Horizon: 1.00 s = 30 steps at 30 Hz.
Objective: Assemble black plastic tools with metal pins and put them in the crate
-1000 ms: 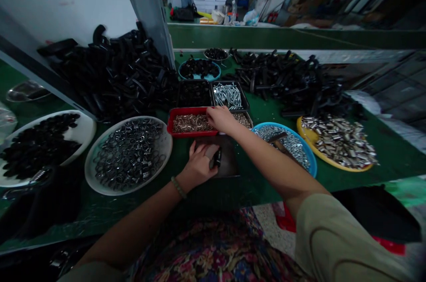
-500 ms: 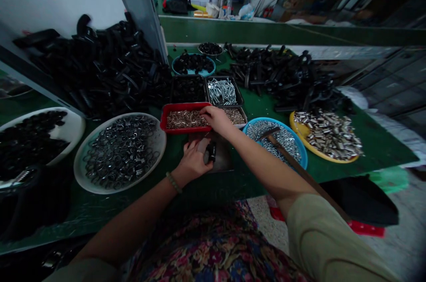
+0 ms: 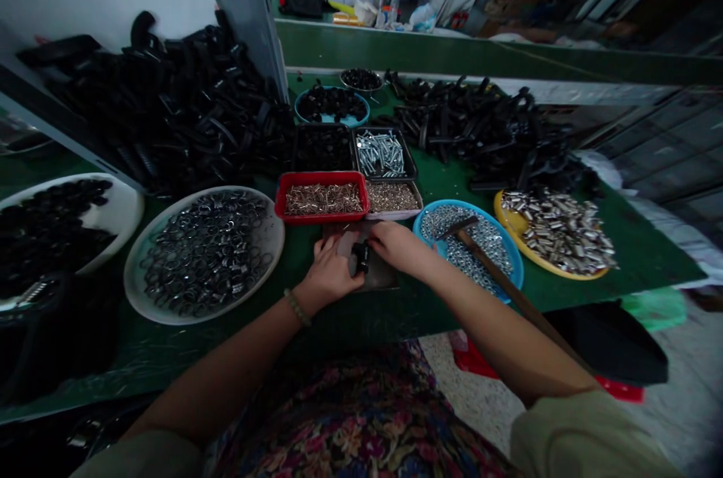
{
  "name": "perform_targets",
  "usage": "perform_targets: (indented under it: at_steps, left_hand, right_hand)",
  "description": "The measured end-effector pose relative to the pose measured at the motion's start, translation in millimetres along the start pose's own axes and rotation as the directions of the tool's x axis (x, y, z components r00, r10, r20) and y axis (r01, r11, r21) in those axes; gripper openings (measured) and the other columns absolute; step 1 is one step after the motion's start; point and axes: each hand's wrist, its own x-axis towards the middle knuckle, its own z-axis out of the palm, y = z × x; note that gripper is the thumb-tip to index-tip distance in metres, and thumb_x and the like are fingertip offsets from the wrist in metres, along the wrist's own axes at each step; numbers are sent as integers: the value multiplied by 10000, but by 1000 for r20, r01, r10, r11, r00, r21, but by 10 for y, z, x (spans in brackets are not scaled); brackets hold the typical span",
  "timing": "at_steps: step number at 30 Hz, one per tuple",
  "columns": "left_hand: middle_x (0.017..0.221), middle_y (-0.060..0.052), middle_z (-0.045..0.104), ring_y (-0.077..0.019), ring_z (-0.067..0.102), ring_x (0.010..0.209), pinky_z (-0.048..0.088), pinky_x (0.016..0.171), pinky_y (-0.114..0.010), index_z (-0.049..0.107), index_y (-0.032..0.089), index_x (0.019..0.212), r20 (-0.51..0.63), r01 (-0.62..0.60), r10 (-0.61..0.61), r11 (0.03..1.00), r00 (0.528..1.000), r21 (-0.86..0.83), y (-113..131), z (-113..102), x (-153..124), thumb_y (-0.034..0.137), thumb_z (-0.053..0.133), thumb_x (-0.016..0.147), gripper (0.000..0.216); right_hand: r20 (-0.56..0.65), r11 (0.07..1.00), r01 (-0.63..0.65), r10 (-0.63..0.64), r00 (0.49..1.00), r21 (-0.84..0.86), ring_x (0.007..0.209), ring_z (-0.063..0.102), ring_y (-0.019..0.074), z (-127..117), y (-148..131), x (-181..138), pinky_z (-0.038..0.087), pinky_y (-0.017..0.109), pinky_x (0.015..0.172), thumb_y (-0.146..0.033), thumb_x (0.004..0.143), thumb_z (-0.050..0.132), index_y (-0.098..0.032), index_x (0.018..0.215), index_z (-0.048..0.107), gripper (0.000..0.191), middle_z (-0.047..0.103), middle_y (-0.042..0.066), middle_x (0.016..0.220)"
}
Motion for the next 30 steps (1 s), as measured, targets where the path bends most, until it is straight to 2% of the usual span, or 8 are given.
perform_targets:
  at_steps: [7, 16, 19, 20, 22, 25, 27, 30]
  left_hand:
    - [1245, -157, 563, -320, 470, 1215, 277, 1054, -470, 396, 147, 1349, 1, -8, 8, 1000, 1000, 25, 9, 0, -8, 343, 632, 712, 706]
    - [1248, -164, 566, -322, 479, 1206, 291, 1044, -467, 404, 138, 1353, -8, -19, 20, 998, 1000, 56, 15, 8, -12, 341, 607, 741, 676]
    - [1261, -156, 563, -315, 479, 1207, 295, 1042, -460, 396, 144, 1357, -15, -10, 11, 999, 1000, 46, 24, -1, -15, 340, 602, 743, 677]
    - [1259, -155, 565, -314, 482, 1203, 297, 1040, -460, 400, 145, 1353, -15, -9, 10, 999, 1000, 45, 29, -7, -17, 340, 602, 744, 671]
    - [1245, -155, 572, -315, 486, 1194, 297, 1036, -469, 407, 145, 1348, -9, -10, 10, 999, 1000, 47, 37, -22, -22, 346, 603, 748, 663]
    - [1234, -152, 580, -317, 487, 1187, 294, 1033, -480, 404, 146, 1353, 4, -23, 23, 999, 1000, 47, 46, -39, -26, 351, 608, 749, 670]
    - [1251, -151, 574, -314, 481, 1194, 294, 1034, -476, 390, 141, 1362, 5, -32, 32, 999, 999, 42, 48, -44, -26, 347, 606, 748, 682]
    - [1267, -155, 567, -312, 476, 1210, 285, 1045, -471, 372, 135, 1372, 0, -21, 21, 999, 1000, 32, 52, -45, -28, 339, 605, 745, 700]
  right_hand:
    - [56, 910, 232, -227, 972, -343, 954, 589, 247, -18, -161, -9, 436, 358, 871, -115, 935, 461, -76, 1013, 651, 209, 662, 146, 962]
    - [-117, 965, 173, -198, 973, -195, 908, 557, 212, 251, -12, -36, 457, 348, 835, -195, 962, 464, -101, 951, 670, 227, 638, 126, 950]
    - [-127, 973, 141, -166, 978, -183, 971, 563, 226, 201, 18, -100, 454, 356, 858, -249, 957, 485, -137, 1089, 655, 242, 642, 123, 1029]
    - [-157, 975, 90, -123, 980, -201, 1020, 556, 244, 156, 76, -187, 451, 375, 874, -286, 955, 491, -158, 1188, 619, 295, 635, 127, 1091]
    - [-275, 957, -146, 75, 959, -251, 1114, 526, 300, 49, 301, -460, 445, 436, 896, -369, 945, 497, -185, 1369, 483, 463, 592, 155, 1225]
    - [-405, 721, -636, 512, 757, -276, 1130, 528, 390, -60, 817, -972, 454, 518, 857, -422, 923, 501, -87, 1405, 407, 595, 575, 250, 1229]
    - [-290, 647, -710, 648, 704, -278, 1085, 579, 381, -60, 1082, -1228, 469, 503, 843, -390, 938, 463, -59, 1367, 438, 542, 611, 254, 1168]
    - [-213, 688, -704, 671, 710, -176, 998, 650, 328, -15, 1054, -1346, 494, 449, 825, -333, 974, 359, -79, 1359, 441, 469, 622, 237, 1185]
